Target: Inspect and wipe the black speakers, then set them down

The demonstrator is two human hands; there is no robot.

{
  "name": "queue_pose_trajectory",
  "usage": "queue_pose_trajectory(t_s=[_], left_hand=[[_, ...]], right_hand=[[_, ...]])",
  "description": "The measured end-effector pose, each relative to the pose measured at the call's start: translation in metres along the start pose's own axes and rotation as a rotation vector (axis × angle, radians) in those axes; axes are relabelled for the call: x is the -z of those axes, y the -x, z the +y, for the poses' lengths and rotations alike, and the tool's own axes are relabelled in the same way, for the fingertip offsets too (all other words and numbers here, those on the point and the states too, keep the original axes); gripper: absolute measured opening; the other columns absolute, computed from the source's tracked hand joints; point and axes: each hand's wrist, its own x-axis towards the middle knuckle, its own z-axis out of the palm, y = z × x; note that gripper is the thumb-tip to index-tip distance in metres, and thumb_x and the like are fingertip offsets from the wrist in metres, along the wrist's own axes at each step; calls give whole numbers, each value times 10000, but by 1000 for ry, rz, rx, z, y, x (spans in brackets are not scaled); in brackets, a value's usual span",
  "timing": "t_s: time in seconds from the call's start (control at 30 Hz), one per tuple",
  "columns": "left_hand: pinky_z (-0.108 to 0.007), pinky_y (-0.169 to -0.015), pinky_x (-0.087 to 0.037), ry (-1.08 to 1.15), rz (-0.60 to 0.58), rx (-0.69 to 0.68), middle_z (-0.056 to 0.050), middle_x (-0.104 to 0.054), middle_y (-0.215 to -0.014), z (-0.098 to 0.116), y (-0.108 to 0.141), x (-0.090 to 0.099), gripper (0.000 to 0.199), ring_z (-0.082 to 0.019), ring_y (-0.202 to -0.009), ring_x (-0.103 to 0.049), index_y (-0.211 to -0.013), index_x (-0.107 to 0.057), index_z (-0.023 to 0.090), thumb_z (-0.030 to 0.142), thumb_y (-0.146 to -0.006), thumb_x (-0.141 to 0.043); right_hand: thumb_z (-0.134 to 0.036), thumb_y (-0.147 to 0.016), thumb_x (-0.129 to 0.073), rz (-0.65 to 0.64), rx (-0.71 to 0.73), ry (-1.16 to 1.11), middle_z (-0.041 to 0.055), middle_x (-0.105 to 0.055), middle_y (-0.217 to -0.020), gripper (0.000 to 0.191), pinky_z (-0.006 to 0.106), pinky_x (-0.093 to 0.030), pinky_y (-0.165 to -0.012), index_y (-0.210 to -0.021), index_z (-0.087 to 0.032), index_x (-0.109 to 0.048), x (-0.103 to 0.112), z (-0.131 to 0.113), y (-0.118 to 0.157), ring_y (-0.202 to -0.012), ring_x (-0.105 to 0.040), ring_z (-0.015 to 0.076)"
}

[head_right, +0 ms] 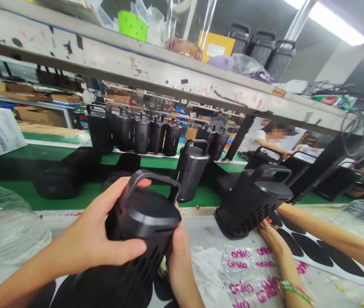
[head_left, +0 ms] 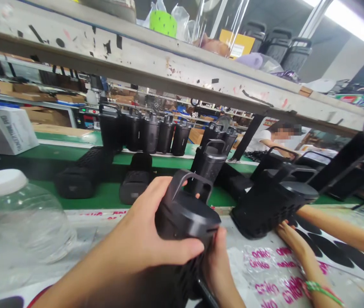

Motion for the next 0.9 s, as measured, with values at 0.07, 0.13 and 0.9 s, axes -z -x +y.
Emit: queue_pose_trajectory(t_s=[0.07, 0.13, 0.9], left_hand=[[-471, -923, -563, -131, 93, 49, -52, -621, -1148, 3, -2, -7, 478, -288, -1060, -633, -1137, -591, 255, 377, -709, -767], [-504, -913, -543, -275, 162, 40, -83, -623, -1150, 4, -1, -11, 392, -307, -1076, -607, -1117, -592, 213, 418, -798, -690], [-333, -833, -536, 173, 193, -266, -26, -777, -982, -29, -13, 2, 123, -205, -907, -695, -922, -733, 221, 302, -849, -676]], right_hand=[[-687, -877, -585, 80, 21, 27, 28, -599, -1389, 664, 394, -472, -1067, -1444, -366, -454, -3, -1, 2, -1315, -542, 239], [-766, -741, -682, 64, 49, 25, 46, -555, -1438, 932, 388, -519, -998, -1511, -372, -334, -9, -3, 7, -1261, -586, 272], [-491, -699, -849, -170, -274, -141, 58, -594, -1405, 902, 448, -458, -1092, -1478, -300, -438, -33, -30, 29, -1295, -562, 315]])
